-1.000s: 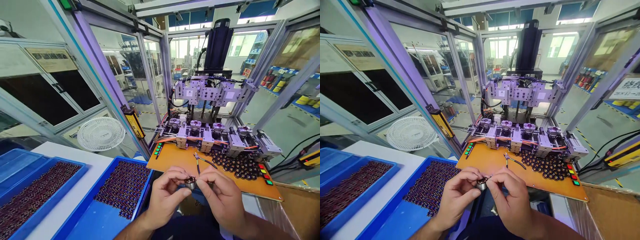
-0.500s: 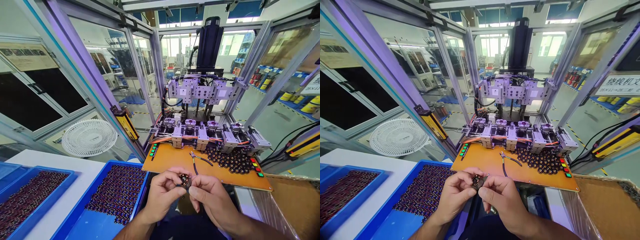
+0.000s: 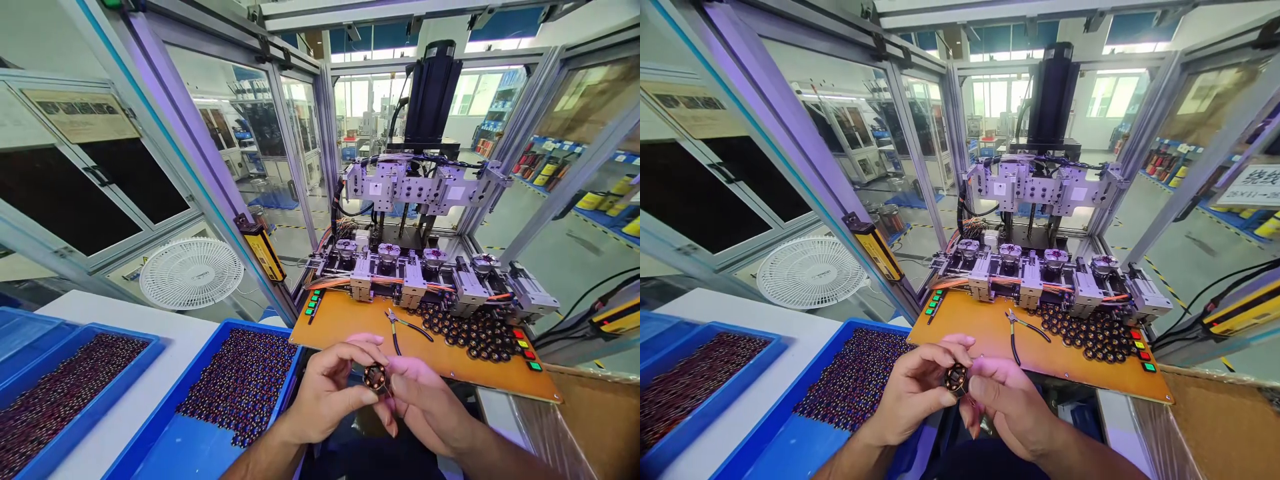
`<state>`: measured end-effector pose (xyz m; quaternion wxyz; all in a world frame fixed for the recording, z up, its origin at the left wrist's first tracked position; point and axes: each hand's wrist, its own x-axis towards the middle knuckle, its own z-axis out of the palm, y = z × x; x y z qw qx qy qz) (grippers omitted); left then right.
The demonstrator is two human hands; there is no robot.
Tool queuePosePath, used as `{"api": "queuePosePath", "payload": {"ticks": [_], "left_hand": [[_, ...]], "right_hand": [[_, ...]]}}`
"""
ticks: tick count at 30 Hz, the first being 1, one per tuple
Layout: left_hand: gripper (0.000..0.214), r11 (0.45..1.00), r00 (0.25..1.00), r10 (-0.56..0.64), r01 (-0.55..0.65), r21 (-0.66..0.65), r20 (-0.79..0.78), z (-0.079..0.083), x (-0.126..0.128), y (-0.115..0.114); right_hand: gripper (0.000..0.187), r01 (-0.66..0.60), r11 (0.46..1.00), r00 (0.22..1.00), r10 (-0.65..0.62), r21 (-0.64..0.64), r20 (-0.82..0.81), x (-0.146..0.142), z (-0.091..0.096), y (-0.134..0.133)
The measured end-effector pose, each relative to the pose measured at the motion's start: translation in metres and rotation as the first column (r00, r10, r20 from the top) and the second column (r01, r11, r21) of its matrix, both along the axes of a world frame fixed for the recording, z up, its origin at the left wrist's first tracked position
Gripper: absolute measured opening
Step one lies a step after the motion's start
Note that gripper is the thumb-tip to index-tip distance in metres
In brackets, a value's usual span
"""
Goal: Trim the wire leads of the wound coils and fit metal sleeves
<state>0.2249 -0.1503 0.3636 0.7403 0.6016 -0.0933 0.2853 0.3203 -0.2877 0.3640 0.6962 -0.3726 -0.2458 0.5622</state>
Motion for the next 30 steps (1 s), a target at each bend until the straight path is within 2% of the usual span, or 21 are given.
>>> {"api": "queuePosePath", "payload": {"ticks": [3,6,7,8,10,12,14,18,23,25,27,30], "left_hand": [[0.029,0.999,1.000,-0.018,0.018,0.038,0.006,0.000,0.000,0.001],[0.035,0.995,1.000,0.010,-0.009,0.095,-0.013,-0.003,-0.001,0.002],[0.038,0.992,0.999,0.049,-0.047,0.118,-0.015,-0.004,-0.002,0.002],[0.041,0.985,0.995,0.102,-0.099,0.141,-0.010,-0.005,-0.003,0.002],[0.042,0.959,0.977,0.214,-0.212,0.188,0.009,-0.007,-0.005,0.001],[0.037,0.930,0.956,0.293,-0.287,0.230,0.009,-0.007,-0.005,-0.001],[0.030,0.917,0.948,0.319,-0.304,0.258,-0.015,-0.005,-0.004,-0.004],[0.018,0.923,0.949,0.311,-0.286,0.258,-0.059,0.000,0.000,-0.008],[0.011,0.938,0.949,0.294,-0.263,0.227,-0.116,0.002,0.005,-0.008],[0.006,0.950,0.954,0.267,-0.236,0.204,-0.138,0.002,0.005,-0.007],[0.005,0.965,0.961,0.228,-0.201,0.167,-0.157,0.002,0.006,-0.007],[0.015,0.981,0.967,0.181,-0.165,0.097,-0.181,0.003,0.005,-0.008]], "right_hand": [[0.040,-0.013,1.000,1.000,0.012,0.014,0.018,-0.001,-0.002,0.002],[0.032,0.111,0.992,0.974,-0.121,0.064,0.191,0.001,-0.003,0.000],[0.027,0.187,0.977,0.929,-0.210,0.104,0.304,0.002,-0.003,-0.001],[0.022,0.265,0.951,0.850,-0.307,0.156,0.428,0.004,-0.002,-0.002],[0.014,0.373,0.887,0.619,-0.456,0.271,0.640,0.007,-0.001,-0.004],[0.015,0.412,0.838,0.415,-0.523,0.359,0.745,0.009,0.001,-0.005],[0.017,0.417,0.808,0.288,-0.551,0.416,0.783,0.011,0.002,-0.006],[0.016,0.399,0.783,0.147,-0.568,0.477,0.810,0.013,0.002,-0.004],[0.016,0.361,0.779,0.061,-0.568,0.513,0.821,0.015,0.002,-0.003],[0.016,0.357,0.771,0.004,-0.566,0.527,0.824,0.016,0.002,-0.003],[0.016,0.355,0.750,-0.104,-0.562,0.558,0.821,0.017,0.003,-0.004],[0.015,0.329,0.684,-0.340,-0.558,0.651,0.757,0.019,0.003,-0.006]]}}
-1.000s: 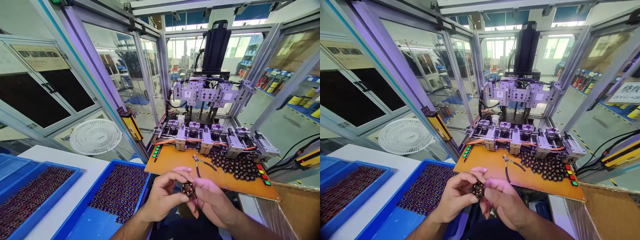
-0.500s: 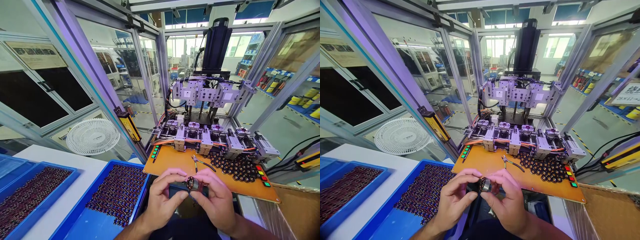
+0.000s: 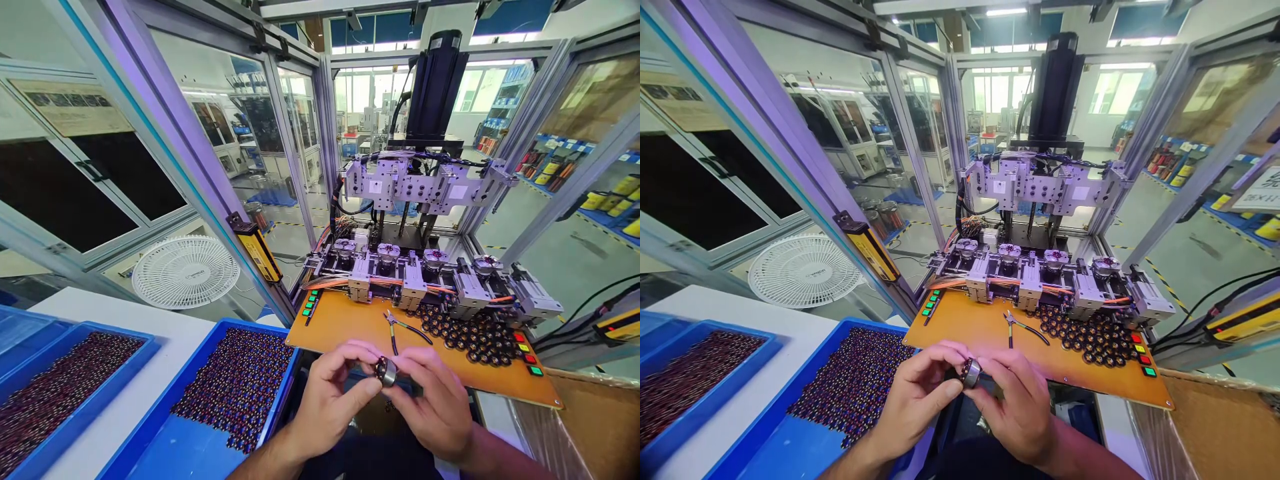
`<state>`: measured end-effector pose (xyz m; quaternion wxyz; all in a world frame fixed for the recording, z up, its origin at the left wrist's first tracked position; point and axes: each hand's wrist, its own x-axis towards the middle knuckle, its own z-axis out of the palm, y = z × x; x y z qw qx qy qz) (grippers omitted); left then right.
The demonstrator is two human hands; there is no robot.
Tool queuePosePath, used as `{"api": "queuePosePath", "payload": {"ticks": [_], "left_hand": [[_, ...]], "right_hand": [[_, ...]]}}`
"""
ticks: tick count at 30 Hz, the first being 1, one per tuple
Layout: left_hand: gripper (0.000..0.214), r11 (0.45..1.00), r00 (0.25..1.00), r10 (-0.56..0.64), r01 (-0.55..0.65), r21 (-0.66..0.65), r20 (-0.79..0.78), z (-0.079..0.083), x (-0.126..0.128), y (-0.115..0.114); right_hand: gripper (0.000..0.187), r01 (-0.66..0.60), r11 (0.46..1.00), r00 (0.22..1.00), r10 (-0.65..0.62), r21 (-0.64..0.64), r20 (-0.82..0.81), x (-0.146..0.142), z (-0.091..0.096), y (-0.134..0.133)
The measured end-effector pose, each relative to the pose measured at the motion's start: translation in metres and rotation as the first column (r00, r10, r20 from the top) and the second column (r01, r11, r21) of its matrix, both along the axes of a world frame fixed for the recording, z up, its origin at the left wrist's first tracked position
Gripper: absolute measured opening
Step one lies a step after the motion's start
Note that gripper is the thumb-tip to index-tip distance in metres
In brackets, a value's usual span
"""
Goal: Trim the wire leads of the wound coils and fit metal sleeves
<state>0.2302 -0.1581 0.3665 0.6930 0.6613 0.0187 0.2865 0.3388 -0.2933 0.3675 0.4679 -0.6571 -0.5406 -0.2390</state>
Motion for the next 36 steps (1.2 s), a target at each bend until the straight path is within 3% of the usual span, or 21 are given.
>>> {"api": "queuePosePath", "payload": {"ticks": [4,7,10,12,15,18,20,23,25,29,33,36], "left_hand": [[0.034,0.999,0.996,-0.052,0.052,-0.003,-0.068,0.001,0.000,0.001],[0.031,0.994,0.991,-0.097,0.101,0.042,-0.090,0.002,0.001,0.004],[0.031,0.983,0.997,-0.057,0.065,0.170,-0.055,0.004,-0.002,0.009],[0.030,0.953,1.000,0.018,-0.011,0.304,-0.018,0.007,-0.006,0.012],[0.033,0.864,0.993,0.113,-0.115,0.491,0.034,0.012,-0.010,0.014],[0.034,0.787,0.986,0.145,-0.167,0.594,0.085,0.013,-0.012,0.013],[0.033,0.759,0.982,0.147,-0.187,0.624,0.115,0.012,-0.012,0.011],[0.030,0.738,0.977,0.155,-0.212,0.641,0.144,0.010,-0.012,0.011],[0.029,0.744,0.976,0.156,-0.216,0.632,0.150,0.010,-0.014,0.011],[0.028,0.818,0.985,0.141,-0.171,0.549,0.096,0.009,-0.017,0.010],[0.025,0.930,0.995,0.096,-0.087,0.358,-0.007,0.004,-0.016,0.006],[0.025,0.978,0.998,0.053,-0.044,0.206,-0.041,-0.001,-0.015,0.001]], "right_hand": [[0.010,0.056,0.997,0.984,-0.065,0.053,0.168,0.001,-0.004,0.001],[0.011,0.032,0.998,0.979,-0.042,0.054,0.197,0.001,-0.008,0.001],[0.016,-0.028,0.999,0.989,0.024,0.023,0.144,0.001,-0.005,-0.009],[0.023,-0.085,0.996,0.994,0.085,-0.011,0.066,0.004,0.004,-0.020],[0.033,-0.140,0.988,0.990,0.141,-0.071,0.003,0.010,0.021,-0.032],[0.041,-0.229,0.953,0.973,0.221,-0.199,-0.062,0.014,0.033,-0.029],[0.037,-0.314,0.909,0.949,0.286,-0.274,-0.135,0.014,0.035,-0.020],[0.016,-0.357,0.879,0.930,0.303,-0.318,-0.207,0.014,0.032,-0.010],[0.005,-0.362,0.868,0.927,0.298,-0.341,-0.226,0.013,0.030,-0.008],[0.013,-0.412,0.813,0.904,0.310,-0.411,-0.293,0.012,0.032,-0.010],[0.016,-0.447,0.752,0.881,0.277,-0.484,-0.384,0.010,0.043,-0.013],[0.021,-0.472,0.703,0.863,0.245,-0.532,-0.442,0.013,0.049,-0.015]]}}
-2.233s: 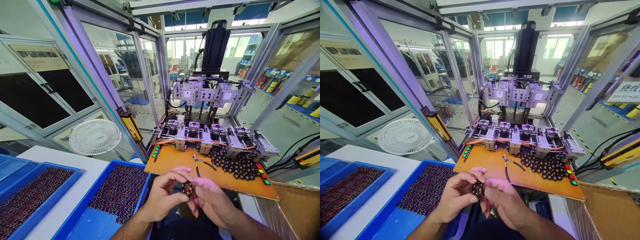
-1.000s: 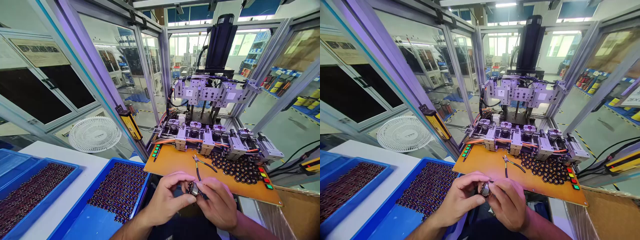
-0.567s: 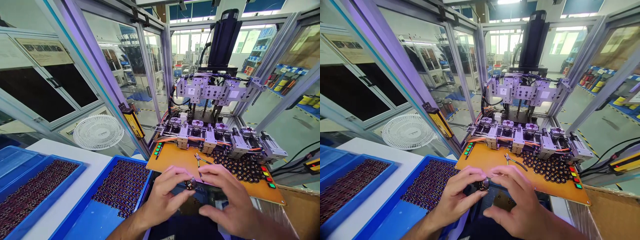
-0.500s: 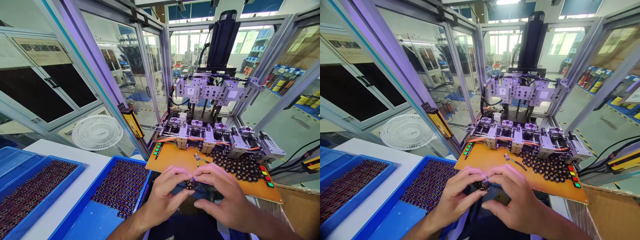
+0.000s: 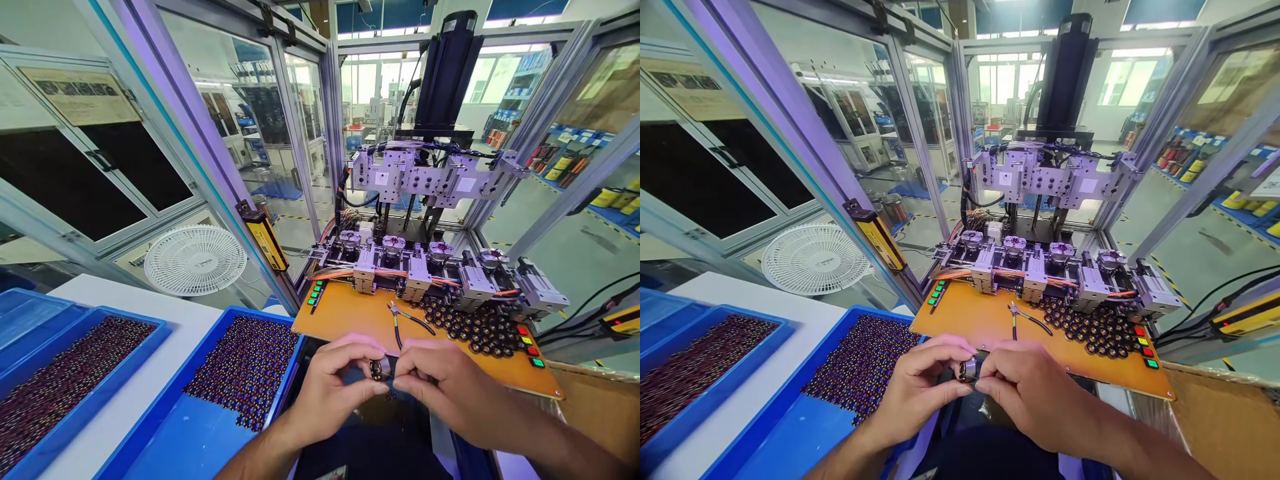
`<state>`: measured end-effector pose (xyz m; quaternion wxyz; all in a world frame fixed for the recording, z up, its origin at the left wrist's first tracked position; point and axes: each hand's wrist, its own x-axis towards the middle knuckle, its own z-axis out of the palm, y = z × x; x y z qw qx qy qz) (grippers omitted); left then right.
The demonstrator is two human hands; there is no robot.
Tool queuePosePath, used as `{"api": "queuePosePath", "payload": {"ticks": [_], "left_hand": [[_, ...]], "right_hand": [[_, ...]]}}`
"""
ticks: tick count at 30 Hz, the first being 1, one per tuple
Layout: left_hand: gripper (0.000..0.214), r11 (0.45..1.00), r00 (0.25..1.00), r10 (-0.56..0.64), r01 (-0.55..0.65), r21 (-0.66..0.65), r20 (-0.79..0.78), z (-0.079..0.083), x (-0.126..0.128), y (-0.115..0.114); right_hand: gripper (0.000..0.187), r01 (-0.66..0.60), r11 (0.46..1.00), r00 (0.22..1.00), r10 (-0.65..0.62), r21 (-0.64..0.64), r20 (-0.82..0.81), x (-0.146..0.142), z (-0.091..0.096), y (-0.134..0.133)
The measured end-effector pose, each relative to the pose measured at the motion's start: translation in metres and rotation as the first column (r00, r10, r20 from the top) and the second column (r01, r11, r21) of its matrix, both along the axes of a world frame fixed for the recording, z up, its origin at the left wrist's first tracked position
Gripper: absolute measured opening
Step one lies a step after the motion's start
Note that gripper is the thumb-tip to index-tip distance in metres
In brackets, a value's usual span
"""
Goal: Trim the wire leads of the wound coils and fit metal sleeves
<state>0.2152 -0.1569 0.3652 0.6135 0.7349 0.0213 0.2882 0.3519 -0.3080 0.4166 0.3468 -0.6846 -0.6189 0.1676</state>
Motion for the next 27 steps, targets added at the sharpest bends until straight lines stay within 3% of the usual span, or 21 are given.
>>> {"api": "queuePosePath", "payload": {"ticks": [3,7,10,12,14,17,22,25,27], "left_hand": [[0.026,0.998,1.000,-0.012,0.014,-0.066,0.019,-0.002,0.000,-0.004],[0.025,0.994,0.998,0.053,-0.057,0.091,0.037,0.005,-0.002,-0.006],[0.027,0.953,0.992,0.111,-0.123,0.278,0.060,0.012,-0.004,-0.008],[0.030,0.918,0.990,0.121,-0.141,0.371,0.079,0.013,-0.005,-0.009],[0.034,0.891,0.989,0.110,-0.141,0.432,0.095,0.013,-0.005,-0.011],[0.038,0.867,0.987,0.103,-0.148,0.476,0.120,0.011,-0.007,-0.012],[0.034,0.900,0.991,0.079,-0.118,0.419,0.110,0.013,-0.012,-0.011],[0.033,0.942,0.993,0.092,-0.111,0.318,0.074,0.008,-0.014,-0.009],[0.039,0.966,0.993,0.112,-0.120,0.231,0.046,0.003,-0.016,-0.009]], "right_hand": [[0.023,0.011,0.997,0.999,-0.015,-0.079,-0.049,0.007,0.000,-0.004],[0.023,0.023,0.994,0.996,-0.033,-0.111,-0.085,0.018,-0.002,-0.010],[0.008,0.071,0.997,0.997,-0.070,0.034,-0.015,0.017,-0.002,-0.013],[0.025,0.060,0.985,0.994,-0.074,0.159,0.084,0.011,-0.002,-0.013],[0.029,0.013,0.973,0.978,-0.060,0.230,0.198,0.003,-0.006,-0.009],[0.007,-0.055,0.956,0.960,-0.028,0.287,0.277,-0.006,-0.013,-0.002],[0.014,0.025,0.957,0.999,-0.033,0.290,0.023,-0.007,-0.014,0.004],[0.019,0.102,0.967,0.991,-0.080,0.232,-0.104,-0.004,-0.010,0.004],[0.013,0.088,0.969,0.989,-0.056,0.230,-0.139,-0.003,-0.009,0.003]]}}
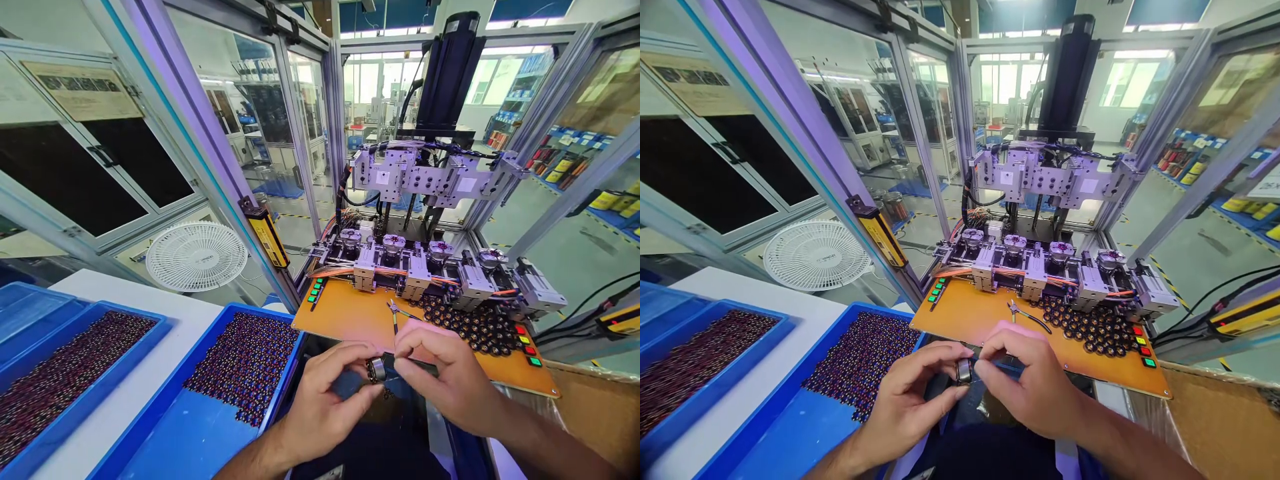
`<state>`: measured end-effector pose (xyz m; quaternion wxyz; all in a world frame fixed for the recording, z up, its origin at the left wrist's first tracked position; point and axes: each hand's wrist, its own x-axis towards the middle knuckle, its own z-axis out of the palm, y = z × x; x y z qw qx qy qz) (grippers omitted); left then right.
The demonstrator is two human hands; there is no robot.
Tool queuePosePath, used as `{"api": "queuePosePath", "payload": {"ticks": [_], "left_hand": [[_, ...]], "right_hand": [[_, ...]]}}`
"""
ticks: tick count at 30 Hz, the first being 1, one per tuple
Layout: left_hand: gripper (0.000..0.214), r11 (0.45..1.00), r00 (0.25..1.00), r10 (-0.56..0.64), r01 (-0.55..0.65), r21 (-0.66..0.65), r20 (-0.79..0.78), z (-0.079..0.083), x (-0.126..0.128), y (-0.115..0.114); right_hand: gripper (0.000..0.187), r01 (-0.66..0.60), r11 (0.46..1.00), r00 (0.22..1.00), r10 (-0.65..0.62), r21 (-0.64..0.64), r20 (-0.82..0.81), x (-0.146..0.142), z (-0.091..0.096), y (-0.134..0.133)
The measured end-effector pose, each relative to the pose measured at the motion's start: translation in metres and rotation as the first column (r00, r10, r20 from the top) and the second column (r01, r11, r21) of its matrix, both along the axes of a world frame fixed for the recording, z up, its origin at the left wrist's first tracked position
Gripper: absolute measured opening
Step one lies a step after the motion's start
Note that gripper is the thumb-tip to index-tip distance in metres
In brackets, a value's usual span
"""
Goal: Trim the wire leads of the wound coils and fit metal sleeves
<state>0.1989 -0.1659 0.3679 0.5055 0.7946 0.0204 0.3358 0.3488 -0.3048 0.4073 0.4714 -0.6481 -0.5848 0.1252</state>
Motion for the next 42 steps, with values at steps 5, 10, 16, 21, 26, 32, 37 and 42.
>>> {"api": "queuePosePath", "payload": {"ticks": [5,10,16,21,26,32,37,42], "left_hand": [[0.039,0.987,0.999,-0.043,0.042,-0.158,-0.007,-0.007,-0.003,0.000],[0.029,0.964,0.996,-0.092,0.089,-0.250,-0.003,-0.003,-0.001,0.002],[0.024,0.824,0.986,-0.168,0.148,-0.547,0.013,-0.007,0.001,0.004],[0.022,0.840,0.987,-0.158,0.137,-0.525,0.004,-0.007,0.004,0.003],[0.027,0.926,0.995,-0.095,0.074,-0.371,-0.038,-0.008,0.003,0.001],[0.037,0.916,0.990,-0.131,0.100,-0.389,-0.056,-0.012,-0.001,0.000],[0.023,0.907,0.985,-0.172,0.159,-0.391,0.000,-0.010,-0.002,0.005],[0.026,0.961,0.982,-0.188,0.180,-0.210,-0.016,-0.009,-0.001,0.012]], "right_hand": [[0.008,-0.108,0.994,0.984,0.104,0.015,0.145,-0.005,-0.005,0.000],[0.012,-0.114,0.992,0.992,0.117,-0.048,0.057,-0.008,-0.003,0.002],[0.023,-0.074,0.971,0.989,0.042,-0.227,-0.144,-0.004,0.000,0.004],[0.017,-0.116,0.960,0.970,0.055,-0.256,-0.236,-0.002,0.001,0.006],[0.011,-0.129,0.951,0.960,0.048,-0.281,-0.276,-0.002,0.002,0.008],[0.018,-0.102,0.970,0.983,0.065,-0.220,-0.170,-0.001,0.002,0.007],[0.020,-0.092,0.958,0.991,0.061,-0.271,-0.123,0.006,0.004,0.004],[0.021,-0.091,0.938,0.994,0.065,-0.333,-0.089,0.006,0.010,0.000]]}}
